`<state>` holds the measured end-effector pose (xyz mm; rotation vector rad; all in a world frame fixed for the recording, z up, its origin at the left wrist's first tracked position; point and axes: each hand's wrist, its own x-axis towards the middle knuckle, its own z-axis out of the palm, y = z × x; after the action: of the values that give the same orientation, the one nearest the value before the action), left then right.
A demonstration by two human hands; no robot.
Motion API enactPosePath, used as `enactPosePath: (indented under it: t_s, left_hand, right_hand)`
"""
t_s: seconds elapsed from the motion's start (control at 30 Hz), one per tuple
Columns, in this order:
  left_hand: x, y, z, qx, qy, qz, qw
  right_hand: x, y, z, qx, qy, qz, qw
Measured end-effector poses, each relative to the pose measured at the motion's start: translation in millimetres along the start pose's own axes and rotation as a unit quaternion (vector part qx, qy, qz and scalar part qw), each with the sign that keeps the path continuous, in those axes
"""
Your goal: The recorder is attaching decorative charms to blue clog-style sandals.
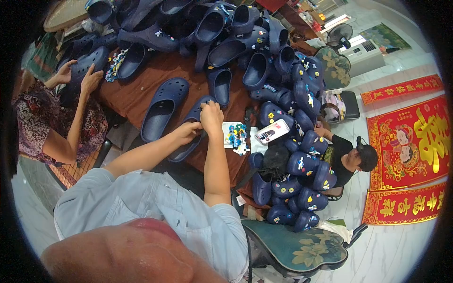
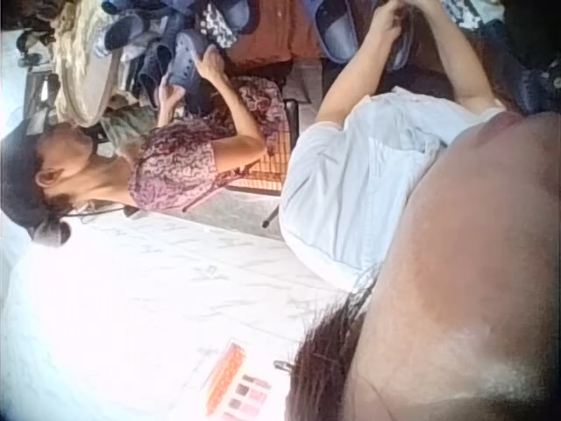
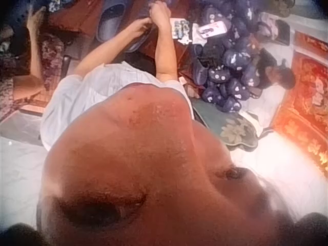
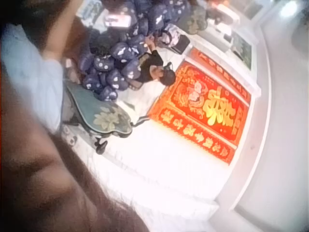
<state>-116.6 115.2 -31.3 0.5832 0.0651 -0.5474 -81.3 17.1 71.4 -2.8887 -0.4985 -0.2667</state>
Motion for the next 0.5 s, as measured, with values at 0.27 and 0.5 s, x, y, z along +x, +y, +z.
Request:
enactPosePath:
  t_s: [0.27, 0.5]
  left_hand:
    - [1, -1, 1, -0.004, 0.014, -0.008, 1.000]
    - [3, -2, -7, 0.018, 0.014, -0.022, 1.000]
  right_hand:
    - [-2, -1, 0, 0.001, 0.007, -0.003, 1.000]
    - [1, 5, 0, 0.009, -0.024, 0.007, 1.000]
